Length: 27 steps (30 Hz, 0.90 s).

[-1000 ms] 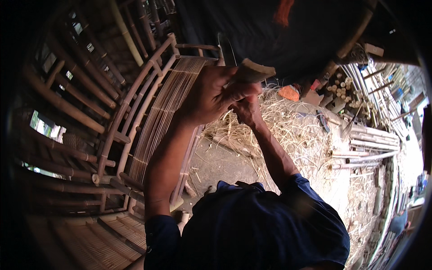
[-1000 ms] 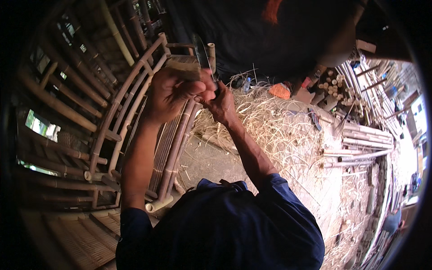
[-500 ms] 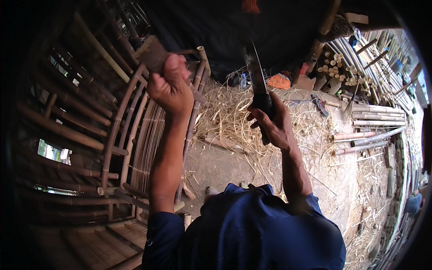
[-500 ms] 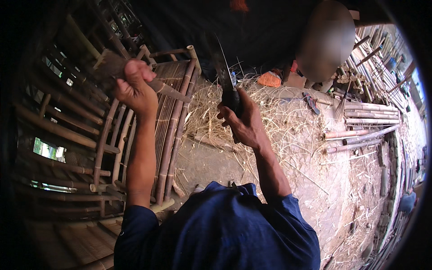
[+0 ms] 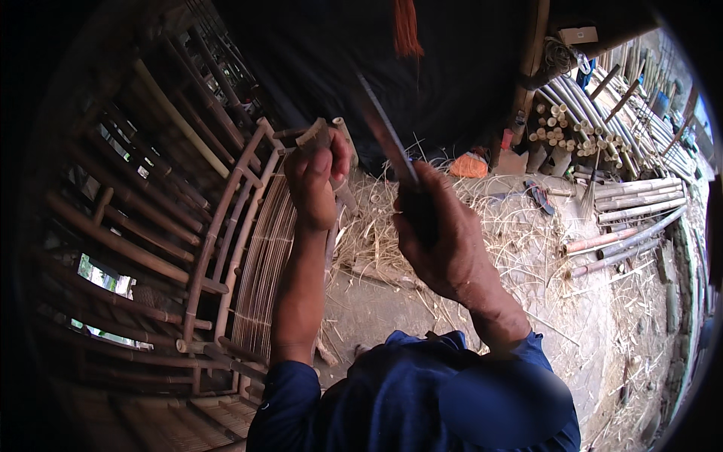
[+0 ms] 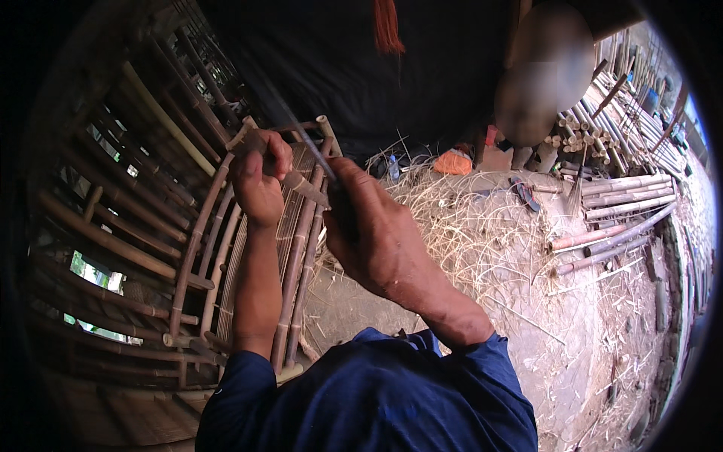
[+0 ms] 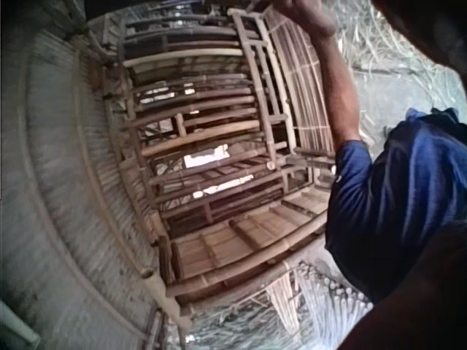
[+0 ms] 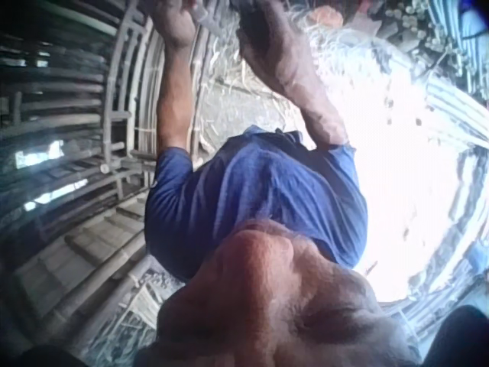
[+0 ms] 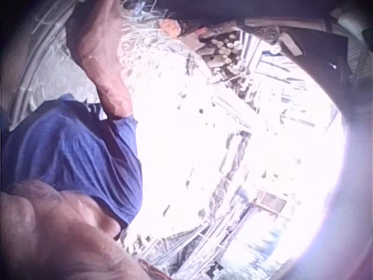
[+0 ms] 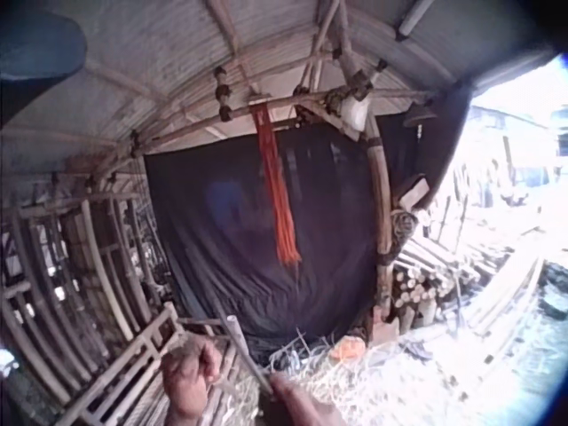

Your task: The person is weaving thin bamboo strips into a mat using a traditional loom. They use a knife to split bamboo strips and a wooden tool to press the woven sections tight. The person repeatedly inserts strips and adjusts the loom.

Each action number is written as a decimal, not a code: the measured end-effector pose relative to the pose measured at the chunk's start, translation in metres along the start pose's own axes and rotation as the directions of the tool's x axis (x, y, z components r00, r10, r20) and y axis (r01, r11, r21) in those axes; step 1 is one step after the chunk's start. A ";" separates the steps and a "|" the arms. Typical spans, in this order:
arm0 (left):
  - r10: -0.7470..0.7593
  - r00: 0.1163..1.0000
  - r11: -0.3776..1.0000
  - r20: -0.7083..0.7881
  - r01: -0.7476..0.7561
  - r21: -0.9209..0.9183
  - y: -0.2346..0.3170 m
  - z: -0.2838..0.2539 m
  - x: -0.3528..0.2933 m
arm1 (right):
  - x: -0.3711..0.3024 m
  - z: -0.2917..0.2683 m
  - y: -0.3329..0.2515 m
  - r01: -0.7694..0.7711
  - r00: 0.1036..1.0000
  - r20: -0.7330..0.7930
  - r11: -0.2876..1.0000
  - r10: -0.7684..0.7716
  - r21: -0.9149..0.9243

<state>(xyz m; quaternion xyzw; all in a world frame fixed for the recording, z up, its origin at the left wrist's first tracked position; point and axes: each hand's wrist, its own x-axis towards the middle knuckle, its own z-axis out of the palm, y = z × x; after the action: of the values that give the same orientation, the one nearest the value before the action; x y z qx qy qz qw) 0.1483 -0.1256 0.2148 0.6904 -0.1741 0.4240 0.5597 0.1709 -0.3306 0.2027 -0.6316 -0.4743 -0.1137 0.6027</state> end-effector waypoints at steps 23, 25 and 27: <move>-0.037 0.977 0.995 -0.211 0.056 0.085 0.001 0.018 0.003 | 0.010 -0.004 -0.008 0.104 0.967 0.242 0.989 -0.076 -0.104; -0.021 0.973 0.995 -0.232 0.043 0.090 -0.001 0.019 0.002 | 0.010 -0.005 -0.008 0.105 0.966 0.245 0.989 -0.077 -0.104; -0.036 0.970 0.995 -0.239 0.057 0.081 0.000 0.020 0.001 | 0.009 -0.005 -0.008 0.106 0.967 0.242 0.990 -0.080 -0.097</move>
<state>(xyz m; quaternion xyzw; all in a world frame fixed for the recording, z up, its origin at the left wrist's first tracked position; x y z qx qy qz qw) 0.1568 -0.1436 0.2150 0.6627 -0.0708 0.4973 0.5554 0.1719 -0.3321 0.2155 -0.6495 -0.5652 -0.0914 0.5003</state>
